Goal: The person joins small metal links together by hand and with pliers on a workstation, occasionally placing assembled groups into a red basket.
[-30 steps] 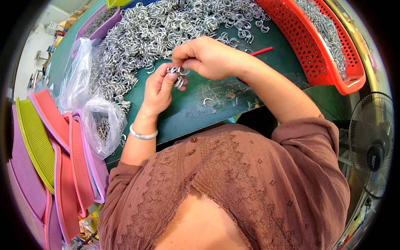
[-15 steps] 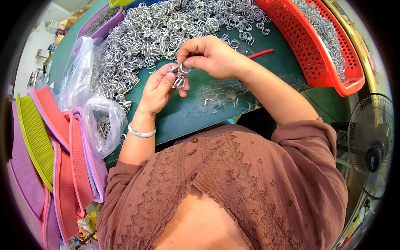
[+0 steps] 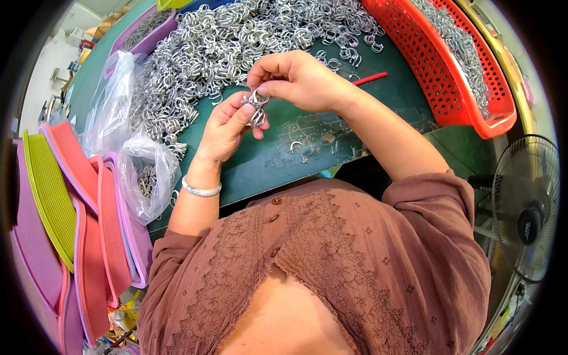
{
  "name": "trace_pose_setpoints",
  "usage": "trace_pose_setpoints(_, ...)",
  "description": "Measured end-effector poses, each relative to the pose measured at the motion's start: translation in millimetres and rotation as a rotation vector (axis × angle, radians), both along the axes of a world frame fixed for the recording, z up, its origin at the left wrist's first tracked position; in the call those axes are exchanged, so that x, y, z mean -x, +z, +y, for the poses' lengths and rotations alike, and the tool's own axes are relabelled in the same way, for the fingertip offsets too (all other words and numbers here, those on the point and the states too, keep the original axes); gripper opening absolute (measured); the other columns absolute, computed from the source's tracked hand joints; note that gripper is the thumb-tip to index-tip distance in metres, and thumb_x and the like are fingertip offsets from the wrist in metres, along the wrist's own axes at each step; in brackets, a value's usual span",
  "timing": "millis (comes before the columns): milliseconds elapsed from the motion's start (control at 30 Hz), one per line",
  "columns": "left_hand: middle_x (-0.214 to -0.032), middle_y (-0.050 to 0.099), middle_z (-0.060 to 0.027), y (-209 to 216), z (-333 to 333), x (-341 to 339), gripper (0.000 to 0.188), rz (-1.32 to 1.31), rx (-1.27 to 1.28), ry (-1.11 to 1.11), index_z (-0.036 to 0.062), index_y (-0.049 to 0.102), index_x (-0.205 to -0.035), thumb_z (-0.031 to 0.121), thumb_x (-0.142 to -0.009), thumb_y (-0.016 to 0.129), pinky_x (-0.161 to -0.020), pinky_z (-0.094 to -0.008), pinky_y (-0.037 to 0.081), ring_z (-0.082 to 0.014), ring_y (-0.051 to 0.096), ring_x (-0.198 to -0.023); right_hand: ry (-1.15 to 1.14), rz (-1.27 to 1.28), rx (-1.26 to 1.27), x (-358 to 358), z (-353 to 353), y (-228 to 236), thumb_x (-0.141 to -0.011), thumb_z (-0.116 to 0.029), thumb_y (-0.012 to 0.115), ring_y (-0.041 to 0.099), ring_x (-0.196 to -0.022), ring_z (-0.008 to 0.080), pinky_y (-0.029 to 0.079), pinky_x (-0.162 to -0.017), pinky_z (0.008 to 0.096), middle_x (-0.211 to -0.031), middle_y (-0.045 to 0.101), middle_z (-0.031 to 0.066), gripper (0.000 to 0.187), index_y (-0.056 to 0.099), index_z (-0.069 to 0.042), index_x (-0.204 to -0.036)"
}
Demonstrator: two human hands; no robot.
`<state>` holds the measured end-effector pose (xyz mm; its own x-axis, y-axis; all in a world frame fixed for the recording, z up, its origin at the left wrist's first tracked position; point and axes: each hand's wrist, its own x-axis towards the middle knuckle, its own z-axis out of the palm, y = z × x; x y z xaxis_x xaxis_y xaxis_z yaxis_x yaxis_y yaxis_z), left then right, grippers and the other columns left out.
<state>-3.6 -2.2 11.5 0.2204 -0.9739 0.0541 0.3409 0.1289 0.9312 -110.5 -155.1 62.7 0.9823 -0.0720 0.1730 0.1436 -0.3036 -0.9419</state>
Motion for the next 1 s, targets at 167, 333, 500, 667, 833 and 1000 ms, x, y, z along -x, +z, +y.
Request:
trace_pose_setpoints(167, -0.077, 0.056, -0.0046, 3.6, 1.2, 0.2, 0.018, -0.026, -0.013, 0.068, 0.0003, 0.05, -0.094, 0.014, -0.084, 0.052, -0.053, -0.0209, 0.045, -0.0111, 0.056, -0.066, -0.034, -0.124, 0.193, 0.4, -0.3, -2.1, -0.074, 0.005, 0.053, 0.055, -0.077, 0.0125, 0.043, -0.069, 0.0244, -0.081, 0.056, 0.0043, 0.008, 0.055, 0.001, -0.081)
trace_pose_setpoints(333, -0.073, 0.057, -0.0055, 6.5, 0.8, 2.0, 0.02, -0.066, -0.02, 0.086, 0.0005, 0.049, -0.095, 0.017, -0.084, 0.051, -0.052, -0.0209, 0.046, -0.0125, 0.057, -0.064, -0.041, -0.376, 0.448, -0.8, 3.0, 0.1, -0.071, 0.006, 0.054, 0.057, -0.075, 0.0196, 0.045, -0.066, 0.0262, -0.081, 0.056, 0.0076, 0.01, 0.055, 0.0, -0.079)
trace_pose_setpoints(500, -0.073, 0.057, -0.0054, 4.9, 1.0, 4.6, 0.02, -0.027, -0.006, 0.076, 0.0009, 0.049, -0.094, 0.017, -0.084, 0.052, -0.052, -0.0215, 0.047, -0.0129, 0.058, -0.063, -0.076, -0.522, 0.598, 2.6, 8.2, -1.9, -0.07, 0.008, 0.054, 0.057, -0.073, 0.023, 0.046, -0.063, 0.0262, -0.08, 0.056, 0.0092, 0.015, 0.057, -0.002, -0.081)
trace_pose_setpoints(667, -0.075, 0.056, -0.004, 4.0, 0.6, 4.1, 0.017, -0.011, 0.015, 0.075, 0.0021, 0.047, -0.096, 0.013, -0.084, 0.052, -0.051, -0.0211, 0.047, -0.0115, 0.057, -0.065, -0.237, -0.297, 0.015, 3.1, 15.5, -16.2, -0.075, 0.003, 0.054, 0.056, -0.073, 0.0117, 0.045, -0.064, 0.0231, -0.082, 0.056, 0.0036, 0.009, 0.058, 0.0, -0.083)
trace_pose_setpoints(833, -0.077, 0.056, -0.0061, 0.6, -0.2, 7.1, 0.028, -0.151, -0.007, 0.132, -0.0016, 0.045, -0.106, 0.017, -0.086, 0.049, -0.054, -0.0224, 0.048, -0.0129, 0.057, -0.064, -0.252, -0.145, -0.206, 2.7, 12.8, -20.9, -0.076, 0.001, 0.056, 0.054, -0.073, 0.008, 0.044, -0.066, 0.0211, -0.08, 0.057, 0.0028, 0.007, 0.059, 0.001, -0.082)
trace_pose_setpoints(1000, -0.082, 0.056, -0.0061, -2.4, -1.3, 8.8, 0.031, -0.131, 0.073, 0.098, -0.002, 0.043, -0.113, 0.014, -0.087, 0.047, -0.062, -0.0239, 0.048, -0.0125, 0.057, -0.068, -0.304, -0.167, 0.055, 2.9, 8.7, -20.3, -0.075, -0.001, 0.057, 0.055, -0.072, 0.0078, 0.044, -0.064, 0.0205, -0.079, 0.058, 0.0042, 0.007, 0.06, 0.0, -0.082)
